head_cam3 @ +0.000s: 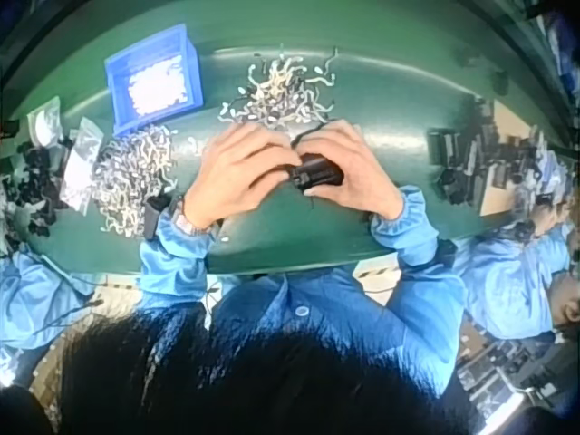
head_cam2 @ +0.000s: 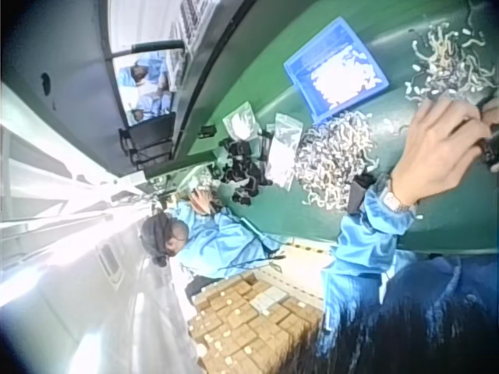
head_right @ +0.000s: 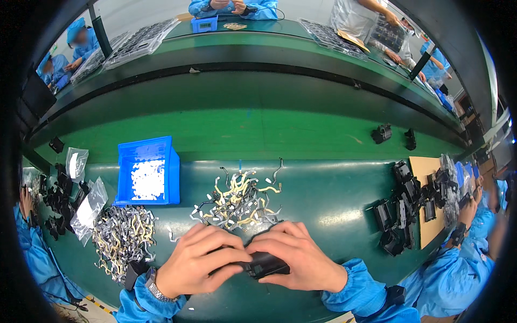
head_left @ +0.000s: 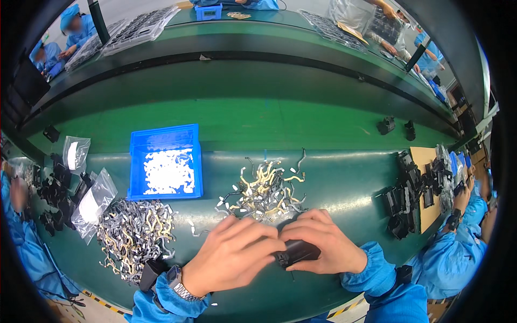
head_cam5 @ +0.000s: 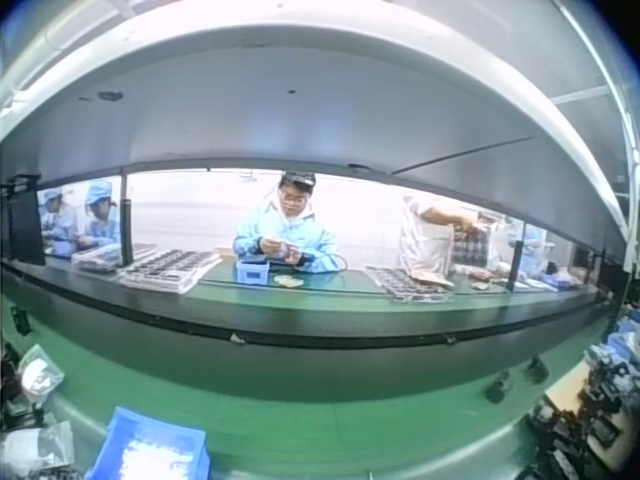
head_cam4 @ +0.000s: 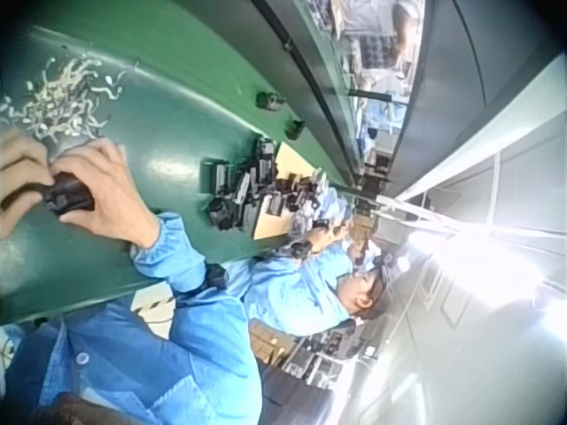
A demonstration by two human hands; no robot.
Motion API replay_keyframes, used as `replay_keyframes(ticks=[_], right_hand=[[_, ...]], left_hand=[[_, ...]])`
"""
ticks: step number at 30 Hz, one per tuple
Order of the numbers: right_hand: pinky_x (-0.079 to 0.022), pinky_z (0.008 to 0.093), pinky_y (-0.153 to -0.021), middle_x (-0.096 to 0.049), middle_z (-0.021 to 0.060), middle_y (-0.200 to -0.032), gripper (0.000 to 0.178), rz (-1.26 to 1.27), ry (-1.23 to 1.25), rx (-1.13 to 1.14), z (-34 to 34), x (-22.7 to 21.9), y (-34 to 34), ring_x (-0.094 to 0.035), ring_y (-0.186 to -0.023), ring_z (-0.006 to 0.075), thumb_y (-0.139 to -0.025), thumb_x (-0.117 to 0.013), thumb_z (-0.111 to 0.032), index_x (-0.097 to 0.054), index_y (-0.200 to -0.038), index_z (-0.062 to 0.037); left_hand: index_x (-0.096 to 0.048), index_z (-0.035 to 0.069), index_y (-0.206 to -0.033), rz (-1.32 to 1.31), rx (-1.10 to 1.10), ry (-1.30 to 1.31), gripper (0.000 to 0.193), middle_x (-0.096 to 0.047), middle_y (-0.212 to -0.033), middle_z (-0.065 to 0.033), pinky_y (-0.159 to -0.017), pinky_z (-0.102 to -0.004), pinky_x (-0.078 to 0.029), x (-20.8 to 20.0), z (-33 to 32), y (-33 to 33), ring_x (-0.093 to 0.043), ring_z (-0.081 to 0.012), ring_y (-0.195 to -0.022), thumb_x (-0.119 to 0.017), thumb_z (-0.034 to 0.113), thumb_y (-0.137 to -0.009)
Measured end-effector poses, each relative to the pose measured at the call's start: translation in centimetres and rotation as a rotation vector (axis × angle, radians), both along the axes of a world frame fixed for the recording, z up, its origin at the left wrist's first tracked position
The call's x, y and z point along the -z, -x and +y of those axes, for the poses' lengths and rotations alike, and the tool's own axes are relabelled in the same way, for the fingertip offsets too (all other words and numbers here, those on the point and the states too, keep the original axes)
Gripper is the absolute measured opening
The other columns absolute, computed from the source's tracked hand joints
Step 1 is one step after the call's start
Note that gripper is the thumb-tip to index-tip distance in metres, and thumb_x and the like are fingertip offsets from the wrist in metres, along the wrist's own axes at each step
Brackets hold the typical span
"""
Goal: Assembling small plastic and metal components at a factory workbench.
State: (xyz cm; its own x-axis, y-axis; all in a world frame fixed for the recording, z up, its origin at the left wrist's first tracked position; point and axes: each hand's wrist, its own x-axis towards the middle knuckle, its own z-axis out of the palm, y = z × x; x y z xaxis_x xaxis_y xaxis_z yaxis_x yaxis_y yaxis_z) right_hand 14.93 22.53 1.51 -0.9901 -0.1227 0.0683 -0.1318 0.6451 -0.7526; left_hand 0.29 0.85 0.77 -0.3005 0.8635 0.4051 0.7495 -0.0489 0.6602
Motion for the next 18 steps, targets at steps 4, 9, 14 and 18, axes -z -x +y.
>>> replay_keyframes(ticks=[4, 9, 14, 18], right_hand=[[-0.036, 0.0442, -0.108, -0.07, -0.0016, -0.13, 0.067, -0.047, -0.008, -0.015, 0.1, -0.5, 0.0, -0.058, -0.121, 0.0271, -0.07, -0.097, -0.02, -0.068, -0.131, -0.017], [-0.034, 0.0465, -0.11, -0.068, -0.0028, -0.134, 0.064, -0.053, 0.017, -0.034, 0.1, -0.6, 0.3, -0.054, -0.129, 0.0294, -0.071, -0.097, -0.024, -0.068, -0.129, -0.0194], [-0.035, 0.0495, -0.109, -0.066, -0.0028, -0.138, 0.036, 0.166, 0.01, -0.028, 0.0, -1.0, 0.1, -0.05, -0.137, 0.0341, -0.077, -0.094, -0.027, -0.078, -0.108, -0.0221], [-0.036, 0.0486, -0.107, -0.066, -0.0035, -0.139, 0.022, 0.22, -0.077, -0.042, 0.1, -0.1, 0.0, -0.052, -0.136, 0.0309, -0.079, -0.093, -0.027, -0.081, -0.096, -0.0212]], left_hand=[[-0.082, 0.021, -0.105, 0.017, 0.088, 0.029, 0.029, -0.068, -0.107, 0.0047, -0.076, -0.0354, -0.048, 0.7, -0.2, 0.0, -0.065, -0.0196, -0.091, -0.089, 0.027, -0.077], [-0.081, 0.019, -0.1, 0.105, 0.109, 0.018, 0.024, -0.07, -0.106, 0.0049, -0.076, -0.0348, -0.048, 0.8, -0.1, 0.1, -0.065, -0.0188, -0.093, -0.088, 0.029, -0.079], [-0.079, 0.017, -0.096, 0.166, 0.07, -0.033, 0.022, -0.073, -0.103, 0.0055, -0.076, -0.0339, -0.048, 1.1, -0.2, -0.1, -0.065, -0.0188, -0.093, -0.088, 0.029, -0.08], [-0.08, 0.017, -0.096, 0.148, 0.072, -0.037, 0.019, -0.074, -0.099, 0.0063, -0.076, -0.0333, -0.048, 1.1, -0.2, -0.1, -0.065, -0.0191, -0.093, -0.088, 0.025, -0.081]])
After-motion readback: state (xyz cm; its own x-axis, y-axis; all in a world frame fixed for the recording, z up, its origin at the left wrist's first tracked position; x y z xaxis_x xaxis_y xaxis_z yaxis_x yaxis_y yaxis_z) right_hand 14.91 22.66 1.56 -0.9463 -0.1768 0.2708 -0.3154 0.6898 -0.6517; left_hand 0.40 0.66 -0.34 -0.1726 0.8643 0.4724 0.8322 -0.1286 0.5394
